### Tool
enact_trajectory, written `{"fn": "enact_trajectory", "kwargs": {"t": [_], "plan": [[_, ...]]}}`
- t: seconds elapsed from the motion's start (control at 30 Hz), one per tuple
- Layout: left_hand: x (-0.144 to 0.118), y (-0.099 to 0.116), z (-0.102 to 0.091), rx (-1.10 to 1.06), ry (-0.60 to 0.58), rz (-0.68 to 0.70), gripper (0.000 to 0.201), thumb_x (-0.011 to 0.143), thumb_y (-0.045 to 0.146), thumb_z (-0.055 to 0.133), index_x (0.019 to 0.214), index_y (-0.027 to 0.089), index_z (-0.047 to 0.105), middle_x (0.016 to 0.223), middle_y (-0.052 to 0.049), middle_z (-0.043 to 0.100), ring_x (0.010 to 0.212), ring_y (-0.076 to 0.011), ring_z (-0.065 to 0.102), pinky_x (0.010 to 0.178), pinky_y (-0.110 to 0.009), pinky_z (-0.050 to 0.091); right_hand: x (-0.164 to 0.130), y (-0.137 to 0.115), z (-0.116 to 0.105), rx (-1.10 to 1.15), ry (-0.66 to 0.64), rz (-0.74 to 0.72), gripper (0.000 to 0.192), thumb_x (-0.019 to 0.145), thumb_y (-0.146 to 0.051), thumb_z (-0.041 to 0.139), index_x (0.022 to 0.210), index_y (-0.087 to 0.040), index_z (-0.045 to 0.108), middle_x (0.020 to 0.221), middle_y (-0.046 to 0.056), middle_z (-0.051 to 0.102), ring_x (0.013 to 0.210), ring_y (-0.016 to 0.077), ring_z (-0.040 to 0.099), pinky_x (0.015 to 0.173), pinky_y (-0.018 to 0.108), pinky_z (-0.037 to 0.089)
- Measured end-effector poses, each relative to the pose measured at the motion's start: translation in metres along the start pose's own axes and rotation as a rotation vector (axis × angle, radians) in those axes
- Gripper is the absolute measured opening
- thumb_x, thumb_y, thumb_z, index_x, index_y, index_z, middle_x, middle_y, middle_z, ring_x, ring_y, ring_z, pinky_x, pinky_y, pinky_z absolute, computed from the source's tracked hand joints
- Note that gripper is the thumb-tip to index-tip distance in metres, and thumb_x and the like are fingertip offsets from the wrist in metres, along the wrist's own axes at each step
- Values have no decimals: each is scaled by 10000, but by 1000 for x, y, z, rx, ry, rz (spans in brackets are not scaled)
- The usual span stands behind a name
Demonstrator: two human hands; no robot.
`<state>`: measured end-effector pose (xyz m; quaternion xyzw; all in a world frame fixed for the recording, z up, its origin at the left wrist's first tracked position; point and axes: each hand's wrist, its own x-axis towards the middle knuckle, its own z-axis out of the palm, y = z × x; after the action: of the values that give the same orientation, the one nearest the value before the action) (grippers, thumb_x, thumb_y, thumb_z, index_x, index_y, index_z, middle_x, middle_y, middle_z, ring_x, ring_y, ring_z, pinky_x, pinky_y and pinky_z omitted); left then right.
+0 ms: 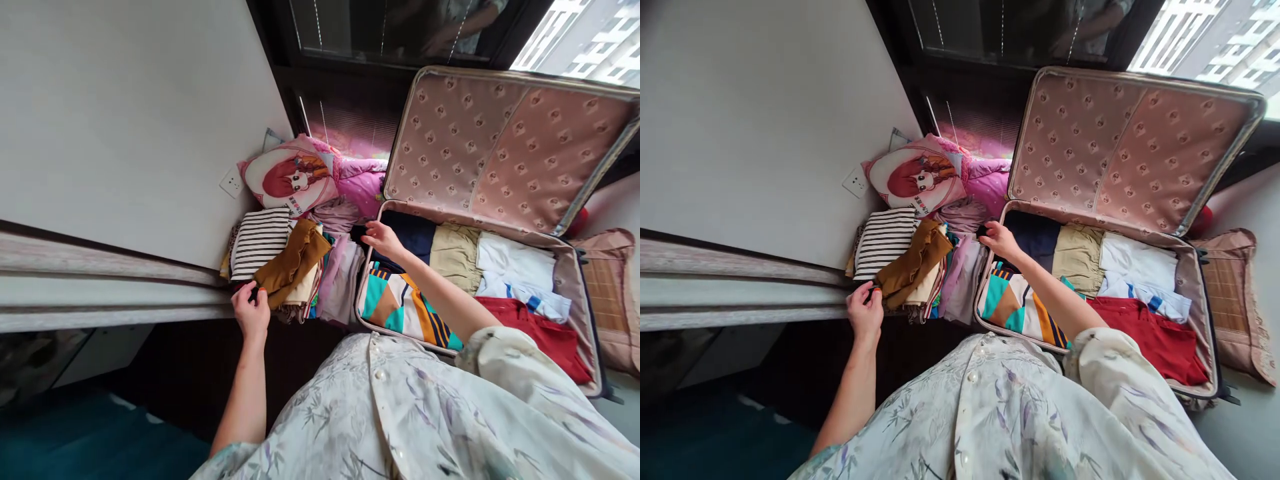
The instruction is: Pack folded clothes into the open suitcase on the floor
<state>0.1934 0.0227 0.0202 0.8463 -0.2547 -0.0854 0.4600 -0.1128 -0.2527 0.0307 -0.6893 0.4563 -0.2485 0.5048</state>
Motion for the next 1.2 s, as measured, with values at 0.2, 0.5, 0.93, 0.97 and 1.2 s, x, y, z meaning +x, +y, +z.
{"fn": "enact_trajectory", "kwargs": {"t": [0.2, 0.5, 0.93, 0.97, 1.2], "plan": [[-56, 46, 50, 24, -284, 377, 306, 903, 343, 595, 1145, 181, 689, 1291, -156, 593, 1230, -287, 613, 967, -441, 580, -147, 83, -101, 6, 372, 352, 407, 731, -443, 662, 1060, -203, 648, 880, 64, 748, 783, 221, 709, 687, 349, 582], [-159, 121, 159, -196, -964, 639, 202, 913, 269, 557, 1017, 203, 717, 1131, -109, 696, 1104, -247, 679, 982, -434, 577, -336, 155, -200, -275, 792, 666, 404, 706, -399, 588, 1024, -184, 715, 936, 109, 779, 911, 273, 733, 851, 404, 565], [-290, 162, 206, -80, -1393, 392, 285, 895, 325, 572, 1102, 170, 691, 1078, -109, 742, 946, -212, 727, 882, -387, 613, -410, 237, -297, -889, 547, 624, 531, 823, -298, 637, 1326, -142, 564, 1301, 224, 620, 1206, 353, 578, 1022, 480, 458], [-303, 166, 212, -77, -1419, 419, 295, 901, 312, 565, 1131, 169, 682, 1101, -115, 733, 962, -213, 723, 886, -390, 611, -415, 240, -299, -947, 494, 618, 591, 823, -317, 661, 1371, -143, 523, 1330, 235, 595, 1219, 369, 562, 1018, 489, 454], [-379, 203, 291, 105, -1408, 867, 728, 807, 254, 728, 1478, 163, 461, 1484, -220, 504, 1414, -338, 474, 1173, -554, 392, -411, 236, -294, -1076, 237, 648, 1081, 718, -415, 838, 1596, -165, 259, 1498, 311, 439, 1208, 417, 563, 950, 481, 456]]}}
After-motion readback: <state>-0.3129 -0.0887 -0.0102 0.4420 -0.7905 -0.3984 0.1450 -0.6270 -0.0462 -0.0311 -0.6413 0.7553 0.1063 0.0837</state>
